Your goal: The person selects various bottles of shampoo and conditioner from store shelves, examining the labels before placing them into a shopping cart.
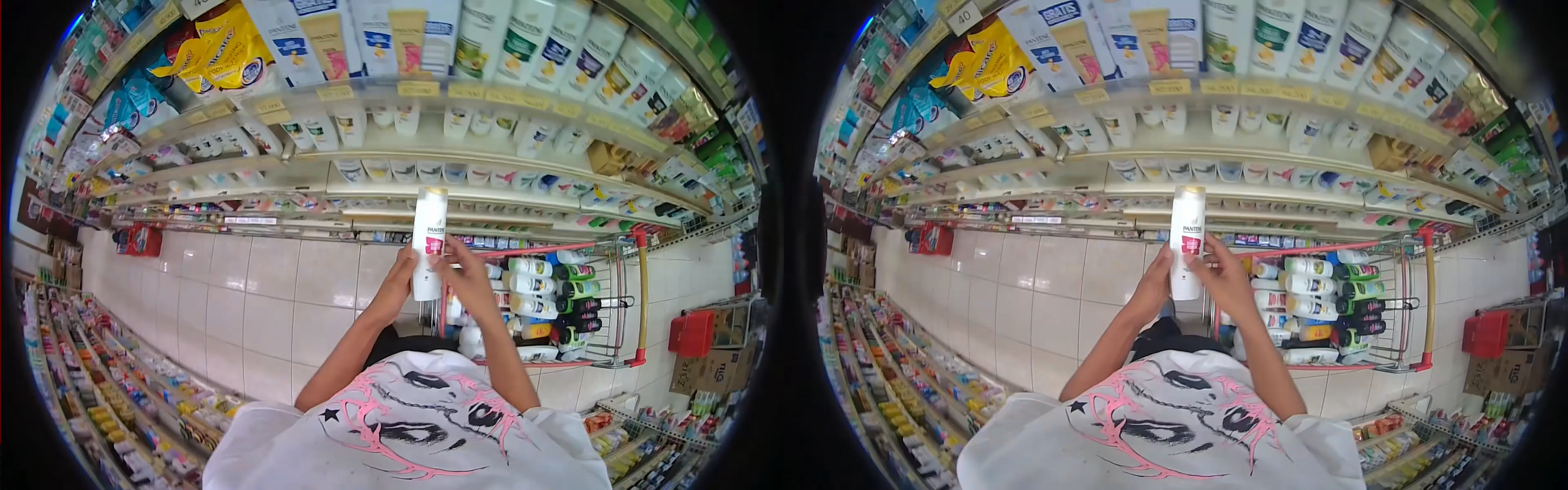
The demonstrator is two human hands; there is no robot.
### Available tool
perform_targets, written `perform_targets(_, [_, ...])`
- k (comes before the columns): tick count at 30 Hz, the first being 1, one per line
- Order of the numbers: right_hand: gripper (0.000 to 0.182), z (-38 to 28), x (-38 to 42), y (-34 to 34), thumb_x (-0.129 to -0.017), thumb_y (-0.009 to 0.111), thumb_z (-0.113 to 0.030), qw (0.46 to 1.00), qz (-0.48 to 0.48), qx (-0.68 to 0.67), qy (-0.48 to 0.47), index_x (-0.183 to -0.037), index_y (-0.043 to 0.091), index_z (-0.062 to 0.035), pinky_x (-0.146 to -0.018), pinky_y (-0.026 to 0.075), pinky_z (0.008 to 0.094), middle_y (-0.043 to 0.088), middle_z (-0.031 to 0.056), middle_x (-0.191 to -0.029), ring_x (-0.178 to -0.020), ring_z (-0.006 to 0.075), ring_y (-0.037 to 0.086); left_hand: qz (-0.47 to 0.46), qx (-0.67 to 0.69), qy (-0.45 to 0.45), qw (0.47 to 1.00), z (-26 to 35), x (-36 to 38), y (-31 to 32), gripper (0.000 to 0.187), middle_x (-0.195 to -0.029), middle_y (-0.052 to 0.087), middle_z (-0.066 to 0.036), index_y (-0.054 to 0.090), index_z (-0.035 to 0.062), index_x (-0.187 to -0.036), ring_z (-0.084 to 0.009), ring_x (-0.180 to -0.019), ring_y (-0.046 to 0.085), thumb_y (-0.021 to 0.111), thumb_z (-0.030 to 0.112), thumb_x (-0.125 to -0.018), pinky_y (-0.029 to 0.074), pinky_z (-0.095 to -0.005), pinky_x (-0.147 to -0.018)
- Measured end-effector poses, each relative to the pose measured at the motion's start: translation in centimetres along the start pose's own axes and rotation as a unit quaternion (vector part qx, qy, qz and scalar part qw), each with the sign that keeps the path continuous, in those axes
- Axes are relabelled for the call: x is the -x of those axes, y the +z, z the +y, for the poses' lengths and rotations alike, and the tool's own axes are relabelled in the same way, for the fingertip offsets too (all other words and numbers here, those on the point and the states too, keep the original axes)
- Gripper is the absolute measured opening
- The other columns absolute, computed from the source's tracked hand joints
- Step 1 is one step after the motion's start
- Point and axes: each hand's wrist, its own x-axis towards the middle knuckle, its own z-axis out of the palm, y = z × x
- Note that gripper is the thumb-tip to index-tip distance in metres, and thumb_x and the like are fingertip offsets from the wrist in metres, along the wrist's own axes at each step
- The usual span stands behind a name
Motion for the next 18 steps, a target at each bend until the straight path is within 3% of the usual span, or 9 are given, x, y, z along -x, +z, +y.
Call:
perform_targets(1, [0.071,-0.3,-0.8,1.8,-0.081,0.078,-0.029,0.999,0.018,0.021,0.032,-0.137,0.047,0.0004,-0.079,0.050,0.0286,0.063,0.0125,-0.112,-0.093,0.0152,0.061,-0.024,-0.008,0.011,1.000,0.5,-0.7,-1.6,0.066,-0.145,0.040,-0.009,0.024,0.0067,-0.151,-0.0191,-0.134,0.038,0.034,0.050,-0.102,0.031,-0.0382,-0.110])
perform_targets(3, [0.072,-0.3,-2.7,4.8,-0.078,0.080,-0.029,0.996,0.038,0.078,0.016,-0.135,0.048,0.0017,-0.079,0.051,0.0305,0.063,0.0152,-0.112,-0.095,0.0193,0.062,-0.030,-0.037,-0.021,0.999,1.7,-0.9,-4.1,0.083,-0.149,0.034,-0.009,0.021,0.0078,-0.153,-0.0209,-0.139,0.030,0.018,0.068,-0.096,0.023,-0.0424,-0.113])
perform_targets(5, [0.073,-0.6,-4.6,6.7,-0.071,0.083,-0.026,0.989,0.068,0.123,-0.050,-0.128,0.051,0.0060,-0.081,0.051,0.0356,0.062,0.0203,-0.110,-0.097,0.0286,0.063,-0.051,-0.018,-0.016,0.998,3.0,-1.3,-6.6,0.084,-0.150,0.033,-0.009,0.020,0.0084,-0.153,-0.0218,-0.139,0.029,0.017,0.069,-0.096,0.023,-0.0435,-0.113])
perform_targets(6, [0.073,-0.7,-5.8,7.3,-0.071,0.083,-0.026,0.988,0.072,0.125,-0.057,-0.128,0.051,0.0060,-0.081,0.051,0.0356,0.062,0.0203,-0.110,-0.097,0.0286,0.063,-0.069,-0.004,-0.006,0.998,3.8,-1.7,-7.7,0.085,-0.150,0.032,-0.009,0.020,0.0091,-0.153,-0.0228,-0.139,0.029,0.016,0.070,-0.095,0.023,-0.0446,-0.113])
perform_targets(7, [0.070,-0.4,-7.0,7.9,-0.070,0.084,-0.027,0.981,0.091,0.151,-0.079,-0.126,0.054,0.0038,-0.082,0.051,0.0356,0.063,0.0176,-0.108,-0.097,0.0265,0.063,-0.055,-0.013,-0.001,0.998,4.1,-2.0,-8.9,0.078,-0.148,0.036,-0.009,0.028,0.0130,-0.152,-0.0231,-0.135,0.034,0.022,0.068,-0.097,0.029,-0.0411,-0.110])
perform_targets(8, [0.066,-0.1,-8.0,8.4,-0.070,0.084,-0.027,0.973,0.111,0.177,-0.098,-0.123,0.056,0.0016,-0.082,0.052,0.0355,0.065,0.0149,-0.107,-0.097,0.0245,0.063,-0.059,-0.015,0.000,0.998,5.0,-1.6,-9.6,0.078,-0.148,0.036,-0.009,0.028,0.0130,-0.152,-0.0231,-0.135,0.034,0.022,0.068,-0.097,0.029,-0.0411,-0.110])
perform_targets(11, [0.068,-1.3,-11.8,9.4,-0.068,0.082,-0.025,0.951,0.169,0.227,-0.129,-0.124,0.056,0.0037,-0.082,0.050,0.0377,0.058,0.0164,-0.104,-0.094,0.0291,0.061,-0.012,-0.155,0.074,0.985,6.3,-0.4,-12.0,0.060,-0.136,0.052,-0.013,0.042,0.0073,-0.145,-0.0236,-0.124,0.050,0.040,0.049,-0.101,0.044,-0.0367,-0.100])
perform_targets(16, [0.071,-2.4,-16.4,10.7,-0.069,0.079,-0.024,0.928,0.210,0.278,-0.133,-0.128,0.053,0.0046,-0.082,0.050,0.0399,0.053,0.0172,-0.104,-0.094,0.0341,0.059,0.052,-0.156,0.043,0.985,4.8,3.3,-18.1,0.053,-0.127,0.057,-0.013,0.049,0.0063,-0.138,-0.0228,-0.117,0.055,0.046,0.043,-0.099,0.045,-0.0366,-0.097])
perform_targets(18, [0.070,-2.0,-18.1,11.1,-0.069,0.078,-0.023,0.911,0.251,0.269,-0.188,-0.128,0.052,0.0042,-0.083,0.049,0.0409,0.052,0.0167,-0.106,-0.094,0.0340,0.058,0.085,-0.151,0.030,0.985,3.6,5.0,-20.4,0.052,-0.124,0.059,-0.013,0.052,0.0055,-0.135,-0.0226,-0.115,0.057,0.048,0.042,-0.098,0.046,-0.0363,-0.096])
